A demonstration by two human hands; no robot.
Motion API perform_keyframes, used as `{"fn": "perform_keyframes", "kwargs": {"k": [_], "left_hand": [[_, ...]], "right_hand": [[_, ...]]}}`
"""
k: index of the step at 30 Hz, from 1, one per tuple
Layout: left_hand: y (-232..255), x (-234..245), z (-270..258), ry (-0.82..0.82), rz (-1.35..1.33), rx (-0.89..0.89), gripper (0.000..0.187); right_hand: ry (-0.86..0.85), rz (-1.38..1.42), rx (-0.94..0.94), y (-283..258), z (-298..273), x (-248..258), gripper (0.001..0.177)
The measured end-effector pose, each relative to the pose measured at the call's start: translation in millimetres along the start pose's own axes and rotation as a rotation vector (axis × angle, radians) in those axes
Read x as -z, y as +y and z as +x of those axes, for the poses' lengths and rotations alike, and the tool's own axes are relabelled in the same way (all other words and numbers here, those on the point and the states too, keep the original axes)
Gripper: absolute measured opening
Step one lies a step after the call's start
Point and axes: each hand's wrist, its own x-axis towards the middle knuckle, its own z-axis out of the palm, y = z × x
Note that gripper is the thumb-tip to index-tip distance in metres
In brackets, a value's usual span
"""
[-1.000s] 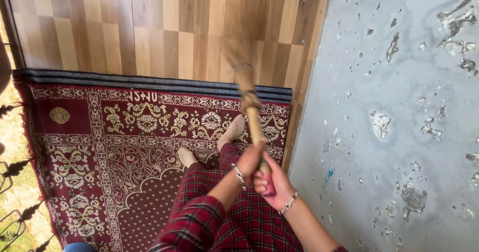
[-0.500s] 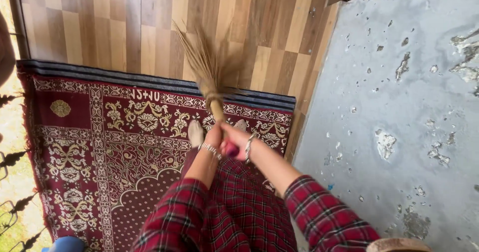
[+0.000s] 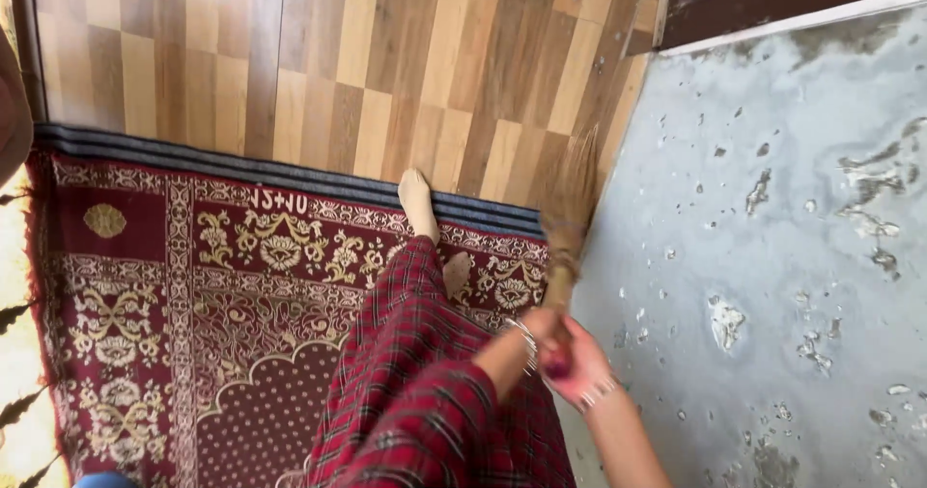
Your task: The recorder uses a traditional broom to sweep debris off a rug and tiled floor on a balcony.
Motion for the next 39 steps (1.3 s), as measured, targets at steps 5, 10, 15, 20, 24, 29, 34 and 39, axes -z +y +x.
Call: {"fn": "perform_keyframes", "kwargs": {"k": [5,10,15,20,24,29,34,39], "left_hand": [[52.4,217.1,6.5,-0.096,-0.446,0.332,0.041],[191.3,209.6,4.6,0.358,-0.357,0.187,0.053],[242.3,136.1,-11.9,0.709,0.082,-0.191,0.060],[139.2,78.6,50.1,0.220,0.494,-0.128,0.053],[109.4,57.3,93.1,-0.125,0.187,0.266,0.050],[207.3,142.2,50.2,0.101,-0.093,0.263,0.044],[272.6,202.3,75.1,0.315,-0.371,0.216,0.045],[399.2,56.2,86.5,0.517,-0.029,-0.043,0.066]], "right_hand": [[-0.167,-0.363,0.028,80.5,57.2,-175.4,0.043],[-0.424,-0.660,-0.353,5.9,47.1,-280.7,0.048],[-0.307,-0.599,-0.119,-46.5,1.9,-262.2,0.049],[-0.197,-0.207,-0.069,-42.2,-34.7,-196.5,0.041],[0.036,0.109,0.045,-54.0,-10.8,-172.7,0.035],[0.054,-0.302,0.119,-4.6,54.4,-270.3,0.041],[-0.218,-0.548,-0.171,-71.6,85.3,-350.2,0.051],[-0.407,-0.593,-0.156,-229.7,12.8,-333.8,0.056]]}}
